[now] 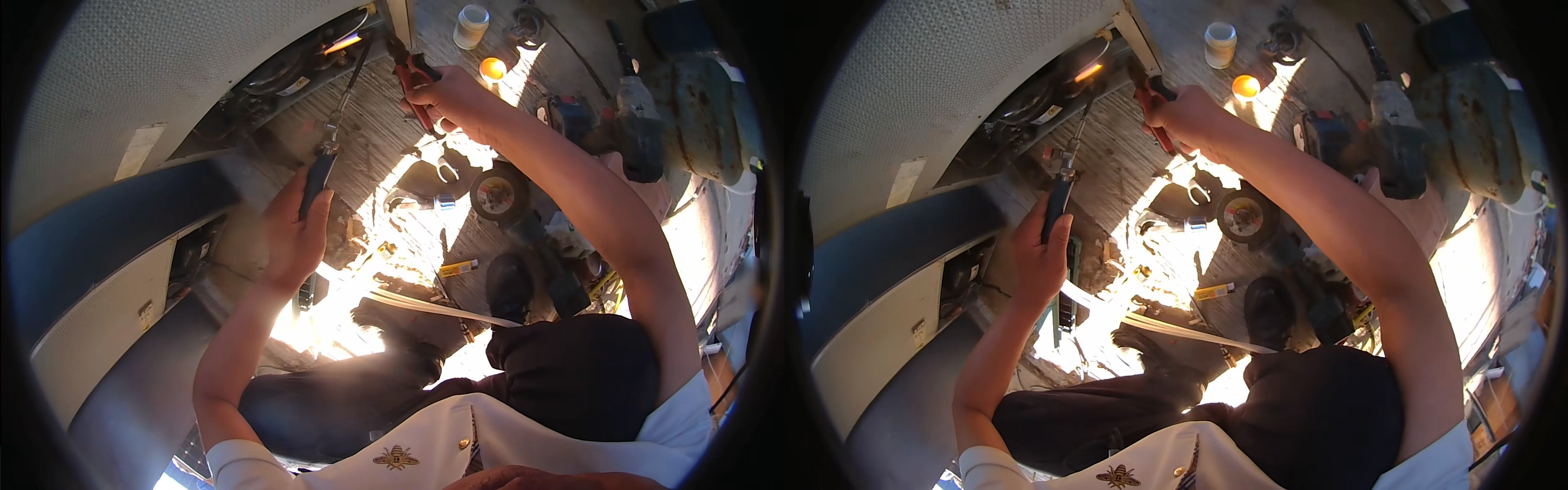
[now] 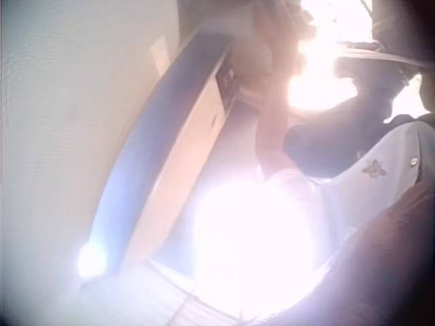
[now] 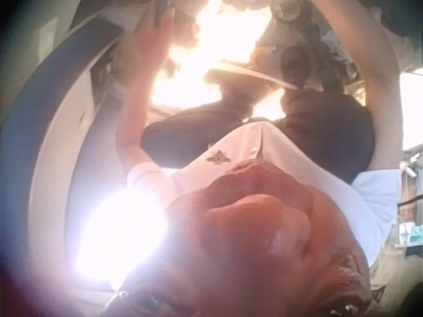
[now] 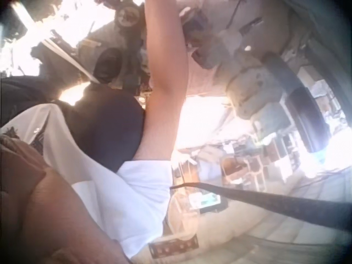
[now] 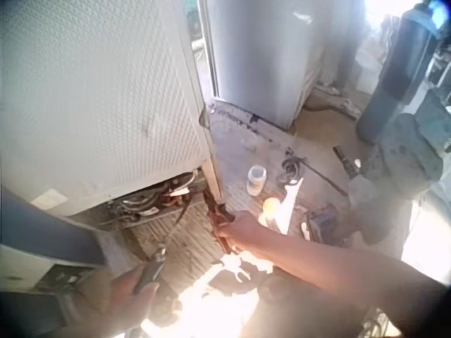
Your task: The person uses a blowtorch to heat a component inside an appliance, then uses pliers to adjust or remove parts. They continue to manipulate internal components with their hands and tools.
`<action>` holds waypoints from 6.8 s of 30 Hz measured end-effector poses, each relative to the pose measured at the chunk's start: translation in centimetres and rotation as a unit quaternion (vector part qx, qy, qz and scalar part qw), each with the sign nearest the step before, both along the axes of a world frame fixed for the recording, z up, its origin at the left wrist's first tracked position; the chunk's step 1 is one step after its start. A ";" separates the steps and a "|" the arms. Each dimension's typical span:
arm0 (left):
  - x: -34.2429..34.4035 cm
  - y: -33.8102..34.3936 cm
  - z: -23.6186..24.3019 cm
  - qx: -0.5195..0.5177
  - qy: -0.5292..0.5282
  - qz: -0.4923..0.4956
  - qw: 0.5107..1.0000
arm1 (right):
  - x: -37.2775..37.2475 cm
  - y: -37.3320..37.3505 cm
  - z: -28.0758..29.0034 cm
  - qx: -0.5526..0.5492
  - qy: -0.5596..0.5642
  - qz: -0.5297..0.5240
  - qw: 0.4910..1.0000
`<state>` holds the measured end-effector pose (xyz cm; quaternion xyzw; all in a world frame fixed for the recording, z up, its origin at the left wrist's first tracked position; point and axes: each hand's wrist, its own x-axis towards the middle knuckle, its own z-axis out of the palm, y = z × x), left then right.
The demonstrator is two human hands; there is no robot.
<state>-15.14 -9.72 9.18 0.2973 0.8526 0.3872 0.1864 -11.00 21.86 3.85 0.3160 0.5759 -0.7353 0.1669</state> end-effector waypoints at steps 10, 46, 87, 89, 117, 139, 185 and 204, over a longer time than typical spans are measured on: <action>0.4 -0.5 0.2 0.018 0.007 0.015 1.000 | -2.2 -1.4 -0.1 0.376 0.037 0.122 0.918; -0.8 -0.9 -1.0 0.065 0.009 0.009 0.998 | -4.5 -3.5 -4.0 0.455 0.099 0.031 0.884; -1.0 -0.5 -1.4 0.038 -0.019 0.025 0.999 | -5.1 -3.4 -3.0 0.470 0.105 0.082 0.873; -1.0 -0.4 -1.5 0.036 -0.012 0.020 0.999 | -5.1 -3.4 -3.1 0.464 0.112 0.083 0.875; -0.8 -0.8 -2.0 0.049 -0.019 0.034 0.998 | -5.3 -3.1 -3.3 0.455 0.067 0.083 0.884; -0.7 -0.8 -1.6 0.014 -0.014 0.037 0.999 | -5.1 -3.3 -2.3 0.443 0.059 0.087 0.890; -0.8 -1.1 -2.2 0.000 0.025 0.004 1.000 | -4.9 -3.3 -3.4 0.456 0.091 0.056 0.884; -0.7 -0.9 -2.0 -0.003 0.026 0.002 1.000 | -4.8 -4.1 -2.7 0.420 0.058 0.030 0.905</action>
